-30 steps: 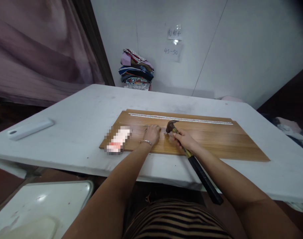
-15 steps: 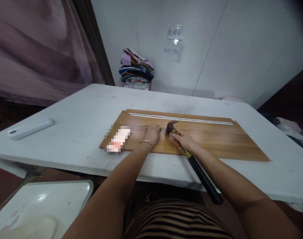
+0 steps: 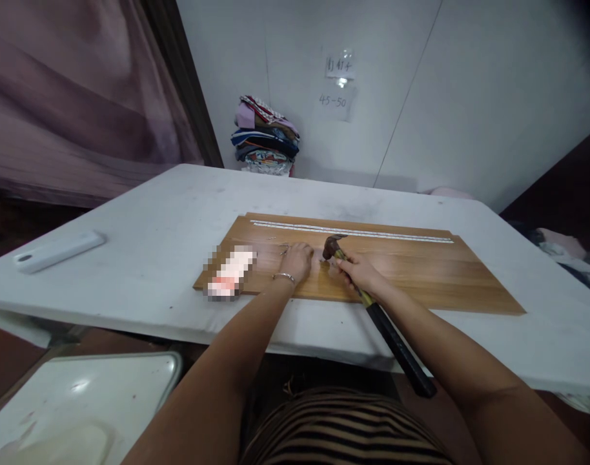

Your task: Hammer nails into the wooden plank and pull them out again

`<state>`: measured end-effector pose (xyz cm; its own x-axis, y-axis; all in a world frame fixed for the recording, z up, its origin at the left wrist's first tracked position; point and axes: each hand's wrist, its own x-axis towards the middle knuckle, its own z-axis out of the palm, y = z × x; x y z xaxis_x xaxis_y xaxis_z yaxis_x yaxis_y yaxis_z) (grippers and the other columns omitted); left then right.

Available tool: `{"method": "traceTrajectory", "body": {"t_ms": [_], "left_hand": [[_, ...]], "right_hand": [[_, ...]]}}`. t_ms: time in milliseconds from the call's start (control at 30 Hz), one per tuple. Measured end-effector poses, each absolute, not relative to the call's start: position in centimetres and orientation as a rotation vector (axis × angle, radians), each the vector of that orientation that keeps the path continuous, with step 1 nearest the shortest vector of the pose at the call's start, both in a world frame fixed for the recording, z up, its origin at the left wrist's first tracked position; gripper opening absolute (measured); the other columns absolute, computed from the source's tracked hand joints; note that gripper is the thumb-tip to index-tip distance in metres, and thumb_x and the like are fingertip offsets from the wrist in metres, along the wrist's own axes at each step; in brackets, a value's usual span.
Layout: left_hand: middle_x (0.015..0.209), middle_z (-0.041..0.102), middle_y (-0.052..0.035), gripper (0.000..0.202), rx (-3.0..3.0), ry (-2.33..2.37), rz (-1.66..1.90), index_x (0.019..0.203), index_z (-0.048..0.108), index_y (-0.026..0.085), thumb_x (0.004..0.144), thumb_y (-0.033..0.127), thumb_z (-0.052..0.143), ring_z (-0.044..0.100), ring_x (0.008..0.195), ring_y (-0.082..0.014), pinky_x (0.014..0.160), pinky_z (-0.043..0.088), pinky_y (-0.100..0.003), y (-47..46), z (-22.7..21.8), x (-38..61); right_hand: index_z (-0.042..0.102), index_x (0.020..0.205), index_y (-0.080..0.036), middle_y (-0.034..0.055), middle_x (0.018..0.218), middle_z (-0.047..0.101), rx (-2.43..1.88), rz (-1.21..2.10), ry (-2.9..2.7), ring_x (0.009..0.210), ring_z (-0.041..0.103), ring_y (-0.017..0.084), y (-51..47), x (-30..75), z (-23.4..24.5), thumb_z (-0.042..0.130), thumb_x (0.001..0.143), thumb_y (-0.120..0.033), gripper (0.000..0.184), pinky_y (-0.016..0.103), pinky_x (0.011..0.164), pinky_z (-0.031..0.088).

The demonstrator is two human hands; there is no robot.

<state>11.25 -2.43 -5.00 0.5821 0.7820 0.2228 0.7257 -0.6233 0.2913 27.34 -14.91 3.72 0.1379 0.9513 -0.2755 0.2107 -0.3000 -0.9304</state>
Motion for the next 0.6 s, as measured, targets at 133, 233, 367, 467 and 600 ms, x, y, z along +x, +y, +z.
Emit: {"method": "traceTrajectory", "body": {"t_ms": [133,233,367,467,600], "left_hand": [[0.118,0.073,-0.0114,0.029,2.655,1.263,0.496,0.106,0.076,0.017,0.098,0.01,0.049,0.063,0.117,-0.0239,0.107,0.047,-0.038,-2.3,-5.0,11.3],[0.117,0.073,-0.0113,0.03,2.663,1.26,0.494,0.106,0.076,0.017,0.099,0.011,0.048,0.063,0.116,-0.0239,0.106,0.047,-0.039,-2.2,-5.1,11.3],[0.118,0.073,-0.0119,0.03,2.663,1.268,0.492,0.106,0.076,0.017,0.099,0.011,0.048,0.063,0.116,-0.0242,0.106,0.047,-0.038,-2.3,-5.1,11.3],[0.118,0.073,-0.0118,0.029,2.654,1.265,0.504,0.107,0.076,0.018,0.098,0.011,0.049,0.063,0.116,-0.0243,0.106,0.048,-0.039,-2.4,-5.2,11.3],[0.116,0.073,-0.0118,0.03,2.656,1.257,0.506,0.105,0.077,0.018,0.099,0.011,0.048,0.063,0.116,-0.0245,0.106,0.048,-0.04,-2.3,-5.3,11.3]], "right_hand": [[0.053,0.091,-0.023,-0.0102,0.052,0.047,-1.659,1.22,-1.131,0.039,0.037,0.008,-14.9,27.3,3.5,0.057,0.089,-0.028,0.006,0.019,0.037,0.031],[0.052,0.091,-0.023,-0.0106,0.053,0.047,-1.646,1.234,-1.127,0.039,0.036,0.008,-14.8,27.4,3.2,0.059,0.087,-0.031,0.011,0.018,0.037,0.031],[0.051,0.089,-0.024,-0.0103,0.055,0.047,-1.604,1.223,-1.13,0.04,0.038,0.007,-14.7,27.6,2.7,0.063,0.085,-0.034,0.016,0.017,0.036,0.031],[0.053,0.091,-0.023,-0.0099,0.054,0.047,-1.623,1.22,-1.136,0.04,0.039,0.008,-14.7,27.8,2.6,0.061,0.086,-0.033,0.013,0.018,0.036,0.032],[0.055,0.096,-0.023,-0.0104,0.052,0.045,-1.634,1.2,-1.206,0.04,0.039,0.009,-14.8,27.8,2.9,0.059,0.089,-0.035,0.014,0.018,0.037,0.032]]}}
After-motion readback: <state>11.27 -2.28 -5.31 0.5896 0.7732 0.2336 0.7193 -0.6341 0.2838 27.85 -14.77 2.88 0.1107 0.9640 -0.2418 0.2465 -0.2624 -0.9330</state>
